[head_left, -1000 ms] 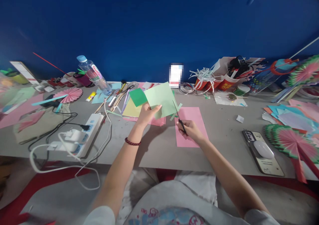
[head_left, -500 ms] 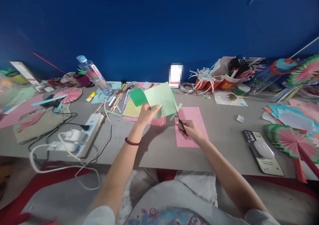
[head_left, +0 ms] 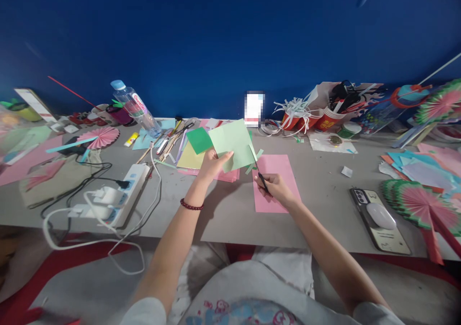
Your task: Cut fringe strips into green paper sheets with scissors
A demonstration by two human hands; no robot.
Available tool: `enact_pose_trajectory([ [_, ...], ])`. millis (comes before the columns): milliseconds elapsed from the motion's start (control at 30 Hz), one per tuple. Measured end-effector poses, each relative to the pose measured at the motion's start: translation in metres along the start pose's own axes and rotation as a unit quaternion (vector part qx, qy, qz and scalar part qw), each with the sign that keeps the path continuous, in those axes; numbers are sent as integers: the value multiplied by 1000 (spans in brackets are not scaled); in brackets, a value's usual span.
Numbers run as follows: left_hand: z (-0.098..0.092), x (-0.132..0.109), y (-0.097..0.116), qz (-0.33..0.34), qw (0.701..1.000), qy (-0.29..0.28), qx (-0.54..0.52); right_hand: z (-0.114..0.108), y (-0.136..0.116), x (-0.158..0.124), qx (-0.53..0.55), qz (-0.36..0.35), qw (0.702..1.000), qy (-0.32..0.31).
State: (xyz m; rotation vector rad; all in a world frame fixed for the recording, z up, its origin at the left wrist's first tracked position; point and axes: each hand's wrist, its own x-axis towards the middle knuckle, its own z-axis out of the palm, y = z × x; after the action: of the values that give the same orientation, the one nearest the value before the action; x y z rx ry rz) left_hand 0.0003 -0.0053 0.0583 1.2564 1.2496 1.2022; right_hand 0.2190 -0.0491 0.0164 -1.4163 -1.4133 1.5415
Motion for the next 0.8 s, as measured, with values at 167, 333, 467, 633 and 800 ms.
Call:
enact_pose_trajectory([
  [167,1,0,1,-10,1000,5,0,0,0,0,0,4,1000,1],
  [333,2,-2,5,-1,1000,-12,-6,0,-5,-2,0,6,1000,-12],
  [467,1,-3,5,2,1000,-6,11,0,-7,-3,13,13,1000,-18],
  [633,0,0,0,7,1000,-12,6,1,-7,-3,37,13,999,-33],
  [800,-1,3,-7,6,1000,-21,-15,1,-8,-4,49,6,998,-43],
])
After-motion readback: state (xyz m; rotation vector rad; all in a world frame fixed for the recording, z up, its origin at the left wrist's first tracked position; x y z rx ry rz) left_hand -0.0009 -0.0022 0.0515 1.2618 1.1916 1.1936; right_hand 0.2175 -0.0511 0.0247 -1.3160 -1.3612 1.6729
